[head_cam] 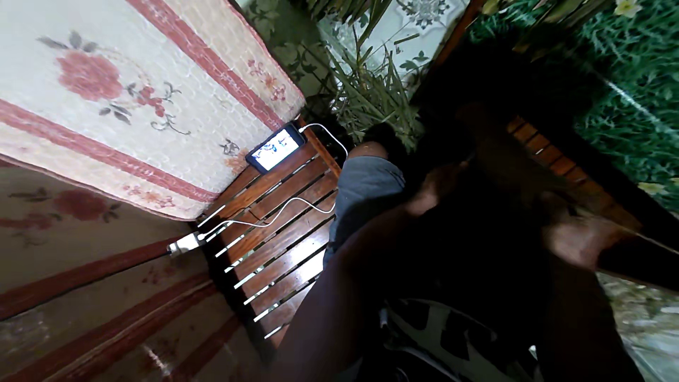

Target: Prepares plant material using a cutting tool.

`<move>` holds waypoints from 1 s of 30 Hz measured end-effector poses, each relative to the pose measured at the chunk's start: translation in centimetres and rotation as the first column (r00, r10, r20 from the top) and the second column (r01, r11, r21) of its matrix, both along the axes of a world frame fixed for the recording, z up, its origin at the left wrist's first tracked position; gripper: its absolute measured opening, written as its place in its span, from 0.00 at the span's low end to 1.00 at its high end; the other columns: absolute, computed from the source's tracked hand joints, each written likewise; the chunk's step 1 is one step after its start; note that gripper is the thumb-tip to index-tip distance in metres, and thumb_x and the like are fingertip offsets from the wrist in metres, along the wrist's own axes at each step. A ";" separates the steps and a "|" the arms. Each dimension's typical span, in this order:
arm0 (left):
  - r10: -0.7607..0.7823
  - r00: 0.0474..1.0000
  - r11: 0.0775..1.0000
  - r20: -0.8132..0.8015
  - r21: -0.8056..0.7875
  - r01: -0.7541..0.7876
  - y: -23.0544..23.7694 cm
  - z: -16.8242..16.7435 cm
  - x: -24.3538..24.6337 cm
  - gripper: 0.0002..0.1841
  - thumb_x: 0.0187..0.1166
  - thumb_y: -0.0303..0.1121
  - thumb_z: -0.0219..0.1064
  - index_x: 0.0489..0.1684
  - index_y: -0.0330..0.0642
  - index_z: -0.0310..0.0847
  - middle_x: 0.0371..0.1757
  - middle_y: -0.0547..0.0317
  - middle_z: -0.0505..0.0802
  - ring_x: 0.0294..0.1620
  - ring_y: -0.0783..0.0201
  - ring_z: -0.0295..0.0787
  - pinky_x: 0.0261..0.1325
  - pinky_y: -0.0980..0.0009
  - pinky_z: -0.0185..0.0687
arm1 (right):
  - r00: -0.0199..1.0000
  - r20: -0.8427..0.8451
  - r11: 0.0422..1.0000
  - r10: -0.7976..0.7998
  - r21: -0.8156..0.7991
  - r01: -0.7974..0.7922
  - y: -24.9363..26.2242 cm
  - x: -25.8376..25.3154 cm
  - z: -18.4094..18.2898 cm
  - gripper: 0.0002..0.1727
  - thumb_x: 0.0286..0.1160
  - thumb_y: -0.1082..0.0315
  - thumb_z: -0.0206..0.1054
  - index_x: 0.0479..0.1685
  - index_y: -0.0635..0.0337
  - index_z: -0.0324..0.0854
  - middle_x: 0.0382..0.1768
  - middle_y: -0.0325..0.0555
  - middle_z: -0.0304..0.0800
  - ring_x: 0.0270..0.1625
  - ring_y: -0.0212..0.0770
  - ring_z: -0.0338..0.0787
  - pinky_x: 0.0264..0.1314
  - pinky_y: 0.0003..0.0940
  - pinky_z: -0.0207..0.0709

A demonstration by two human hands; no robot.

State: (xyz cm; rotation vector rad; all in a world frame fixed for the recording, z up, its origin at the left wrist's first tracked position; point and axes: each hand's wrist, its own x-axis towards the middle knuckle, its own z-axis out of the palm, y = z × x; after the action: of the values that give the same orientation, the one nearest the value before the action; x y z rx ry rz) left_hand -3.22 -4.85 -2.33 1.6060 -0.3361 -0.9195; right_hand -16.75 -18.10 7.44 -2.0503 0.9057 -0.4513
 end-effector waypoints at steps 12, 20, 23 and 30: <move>-0.135 0.879 0.911 -0.458 -0.406 -0.072 1.5 0.4 -0.3 0.17 0.94 0.43 0.49 0.66 0.43 0.76 0.25 0.62 0.80 0.17 0.71 0.73 0.19 0.77 0.74 | 0.948 0.317 0.908 0.039 0.384 -0.166 1.9 0.1 -5.7 0.17 0.87 0.68 0.50 0.58 0.69 0.81 0.46 0.37 0.92 0.44 0.29 0.90 0.47 0.27 0.87; -0.210 0.865 0.909 -0.455 -0.416 0.002 1.4 0.6 -0.5 0.17 0.94 0.41 0.49 0.67 0.41 0.76 0.23 0.62 0.81 0.17 0.71 0.74 0.20 0.77 0.74 | 0.921 0.302 0.737 -0.247 0.675 -0.024 2.8 1.1 -5.7 0.16 0.92 0.67 0.42 0.57 0.61 0.76 0.45 0.39 0.91 0.43 0.33 0.91 0.46 0.29 0.88; -0.226 0.883 0.913 -0.412 -0.407 0.043 1.6 1.4 -0.6 0.19 0.95 0.41 0.49 0.67 0.39 0.77 0.29 0.59 0.84 0.22 0.69 0.78 0.24 0.76 0.76 | 0.907 0.319 0.713 -0.275 0.701 -0.030 3.2 1.3 -6.0 0.16 0.93 0.65 0.42 0.57 0.62 0.76 0.45 0.40 0.91 0.44 0.35 0.91 0.48 0.33 0.88; -0.187 0.876 0.913 -0.444 -0.408 -0.011 1.3 1.4 -0.6 0.19 0.94 0.39 0.50 0.73 0.38 0.74 0.37 0.56 0.88 0.29 0.67 0.84 0.33 0.71 0.84 | 0.938 0.266 0.787 -0.220 0.617 0.009 3.7 1.3 -5.8 0.13 0.92 0.68 0.48 0.58 0.64 0.76 0.44 0.40 0.92 0.42 0.35 0.92 0.47 0.33 0.89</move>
State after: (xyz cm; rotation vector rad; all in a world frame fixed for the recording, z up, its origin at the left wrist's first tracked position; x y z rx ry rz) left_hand -3.85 -3.53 -0.89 0.9529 -0.2328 -1.1971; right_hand -15.44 -14.36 1.62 -1.2824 0.8371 -0.4711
